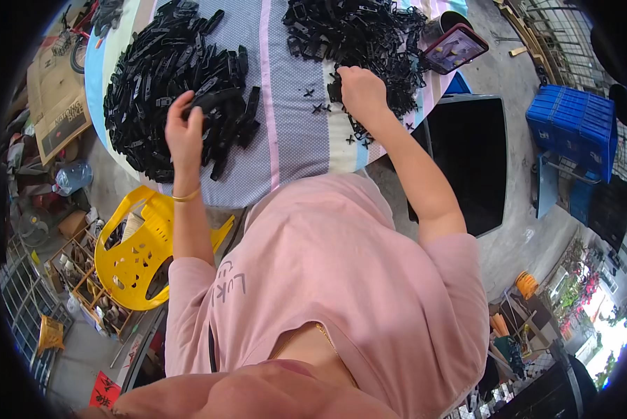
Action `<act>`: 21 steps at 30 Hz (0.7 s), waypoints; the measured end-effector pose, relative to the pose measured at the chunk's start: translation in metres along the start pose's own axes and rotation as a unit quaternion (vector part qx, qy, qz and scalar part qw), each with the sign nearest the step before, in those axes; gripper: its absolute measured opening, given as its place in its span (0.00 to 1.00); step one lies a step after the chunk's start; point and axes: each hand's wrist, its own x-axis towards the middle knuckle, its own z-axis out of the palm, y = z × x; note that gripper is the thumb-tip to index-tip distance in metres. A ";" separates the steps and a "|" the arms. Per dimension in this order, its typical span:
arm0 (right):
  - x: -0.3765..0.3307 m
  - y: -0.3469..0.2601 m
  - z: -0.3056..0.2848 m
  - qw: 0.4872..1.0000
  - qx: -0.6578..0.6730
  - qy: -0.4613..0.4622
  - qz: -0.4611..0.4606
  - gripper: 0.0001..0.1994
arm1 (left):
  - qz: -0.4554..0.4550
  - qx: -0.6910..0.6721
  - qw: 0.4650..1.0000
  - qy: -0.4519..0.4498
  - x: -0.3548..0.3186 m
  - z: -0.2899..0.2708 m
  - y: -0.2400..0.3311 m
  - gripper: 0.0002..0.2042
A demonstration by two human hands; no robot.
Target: Sorting and inspecting small black industrial components on a production workbench.
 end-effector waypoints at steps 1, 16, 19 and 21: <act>0.003 0.003 0.003 0.997 -0.049 -0.053 -0.001 0.15 | 0.006 0.024 0.999 0.024 0.007 -0.007 0.002 0.13; -0.003 -0.066 -0.020 0.803 0.545 -0.207 0.125 0.20 | -0.195 -0.312 0.880 -0.302 -0.041 0.084 0.014 0.18; -0.011 -0.062 -0.015 0.829 0.513 -0.137 0.175 0.14 | -0.279 -0.314 0.859 -0.292 -0.046 0.086 0.008 0.18; -0.020 -0.038 -0.006 0.997 0.067 0.023 0.009 0.11 | -0.313 -0.317 0.857 -0.259 -0.046 0.080 0.001 0.21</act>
